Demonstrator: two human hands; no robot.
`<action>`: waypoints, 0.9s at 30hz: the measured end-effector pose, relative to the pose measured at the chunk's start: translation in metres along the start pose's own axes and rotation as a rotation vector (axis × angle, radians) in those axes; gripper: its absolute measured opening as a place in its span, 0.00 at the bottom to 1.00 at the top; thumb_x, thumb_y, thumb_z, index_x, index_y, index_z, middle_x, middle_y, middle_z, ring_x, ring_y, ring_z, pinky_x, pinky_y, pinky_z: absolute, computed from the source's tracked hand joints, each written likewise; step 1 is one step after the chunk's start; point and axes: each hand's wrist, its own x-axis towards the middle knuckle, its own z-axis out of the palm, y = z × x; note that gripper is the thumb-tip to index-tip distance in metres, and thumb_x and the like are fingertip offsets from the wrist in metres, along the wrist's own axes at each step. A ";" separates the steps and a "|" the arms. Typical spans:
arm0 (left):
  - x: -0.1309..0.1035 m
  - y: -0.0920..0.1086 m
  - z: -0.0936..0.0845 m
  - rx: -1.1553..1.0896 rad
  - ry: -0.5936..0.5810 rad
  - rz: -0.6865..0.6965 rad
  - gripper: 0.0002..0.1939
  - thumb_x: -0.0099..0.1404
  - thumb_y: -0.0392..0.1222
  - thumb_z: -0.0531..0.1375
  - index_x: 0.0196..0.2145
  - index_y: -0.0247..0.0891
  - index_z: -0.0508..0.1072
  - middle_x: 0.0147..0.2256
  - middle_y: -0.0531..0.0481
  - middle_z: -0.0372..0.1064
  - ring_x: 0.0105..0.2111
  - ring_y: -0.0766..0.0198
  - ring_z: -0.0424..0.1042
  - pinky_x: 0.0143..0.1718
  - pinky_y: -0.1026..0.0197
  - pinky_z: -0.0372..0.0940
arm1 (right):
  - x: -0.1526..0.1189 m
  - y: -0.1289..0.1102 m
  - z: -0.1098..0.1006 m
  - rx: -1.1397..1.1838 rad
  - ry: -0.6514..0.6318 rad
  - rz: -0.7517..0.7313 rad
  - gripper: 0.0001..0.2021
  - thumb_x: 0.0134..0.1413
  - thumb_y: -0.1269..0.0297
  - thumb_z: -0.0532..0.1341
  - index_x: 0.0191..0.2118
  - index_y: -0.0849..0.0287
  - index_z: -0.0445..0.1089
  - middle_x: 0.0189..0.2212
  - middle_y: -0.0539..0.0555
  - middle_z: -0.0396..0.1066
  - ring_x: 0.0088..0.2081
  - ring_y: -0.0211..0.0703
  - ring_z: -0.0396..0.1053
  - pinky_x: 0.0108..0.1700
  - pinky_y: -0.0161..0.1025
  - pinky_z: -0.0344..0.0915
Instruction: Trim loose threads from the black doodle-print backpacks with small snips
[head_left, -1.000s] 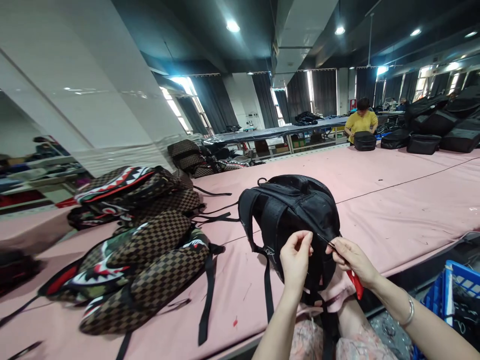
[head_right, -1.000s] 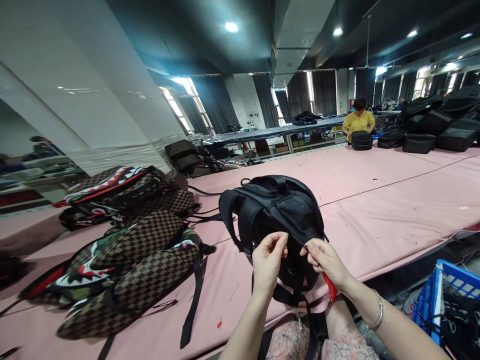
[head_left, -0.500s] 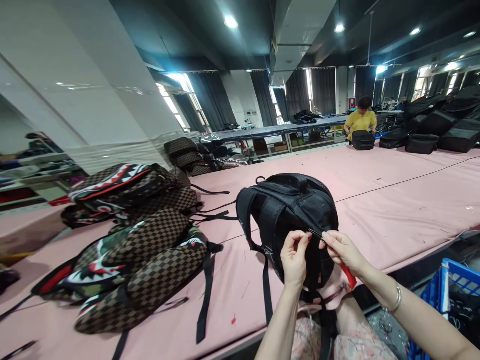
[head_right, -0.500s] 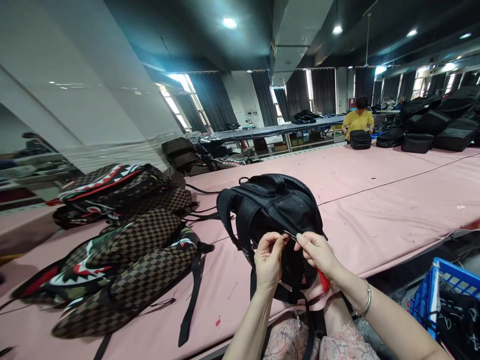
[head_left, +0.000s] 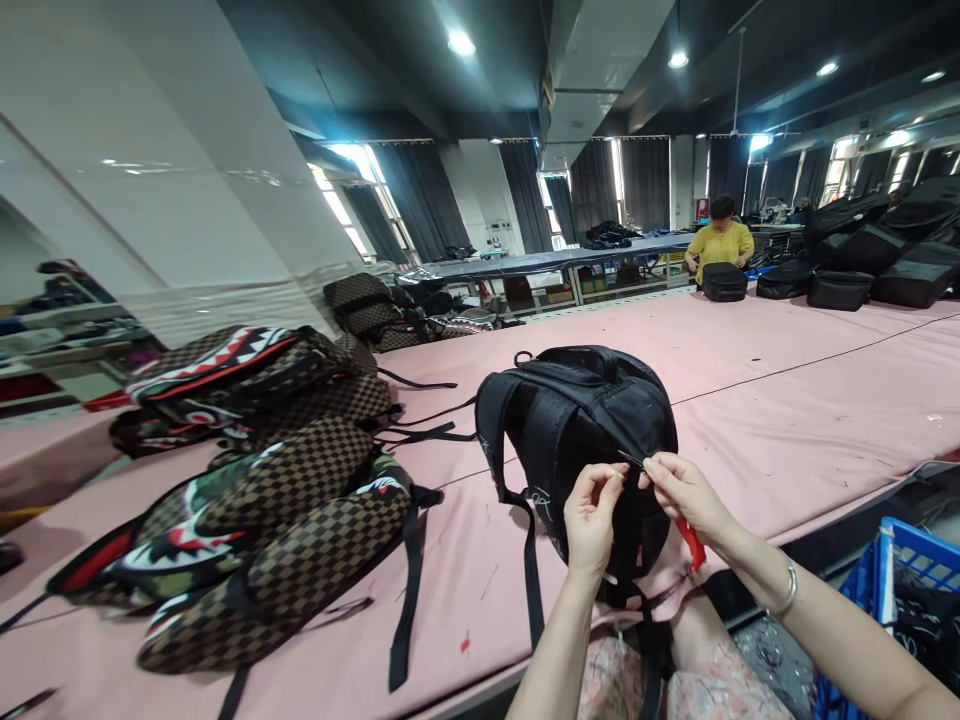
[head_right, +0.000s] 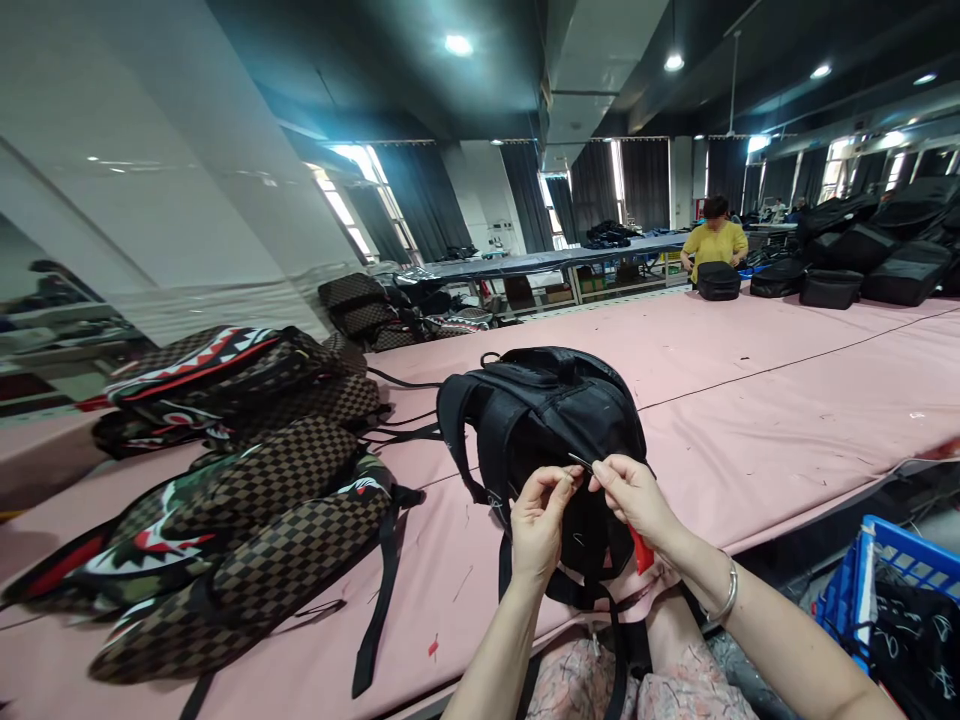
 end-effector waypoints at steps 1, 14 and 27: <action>0.000 0.008 -0.003 0.038 -0.051 0.016 0.12 0.62 0.45 0.55 0.25 0.37 0.69 0.26 0.49 0.69 0.35 0.60 0.71 0.38 0.59 0.64 | 0.000 -0.001 -0.001 0.026 -0.013 0.003 0.19 0.48 0.46 0.58 0.27 0.61 0.61 0.12 0.38 0.42 0.14 0.25 0.36 0.15 0.28 0.33; 0.115 0.118 -0.001 1.284 -0.324 0.250 0.08 0.57 0.47 0.58 0.32 0.42 0.74 0.32 0.50 0.72 0.33 0.59 0.69 0.33 0.60 0.61 | 0.029 -0.016 -0.004 -0.389 0.381 -0.478 0.12 0.52 0.53 0.57 0.36 0.57 0.62 0.18 0.43 0.53 0.21 0.33 0.52 0.24 0.32 0.52; 0.113 0.091 0.011 1.273 -0.203 0.357 0.07 0.60 0.38 0.52 0.27 0.39 0.67 0.29 0.48 0.68 0.31 0.60 0.67 0.31 0.60 0.58 | 0.040 -0.030 0.004 -0.696 0.391 -0.601 0.10 0.55 0.55 0.54 0.35 0.56 0.64 0.32 0.53 0.71 0.32 0.40 0.69 0.34 0.35 0.62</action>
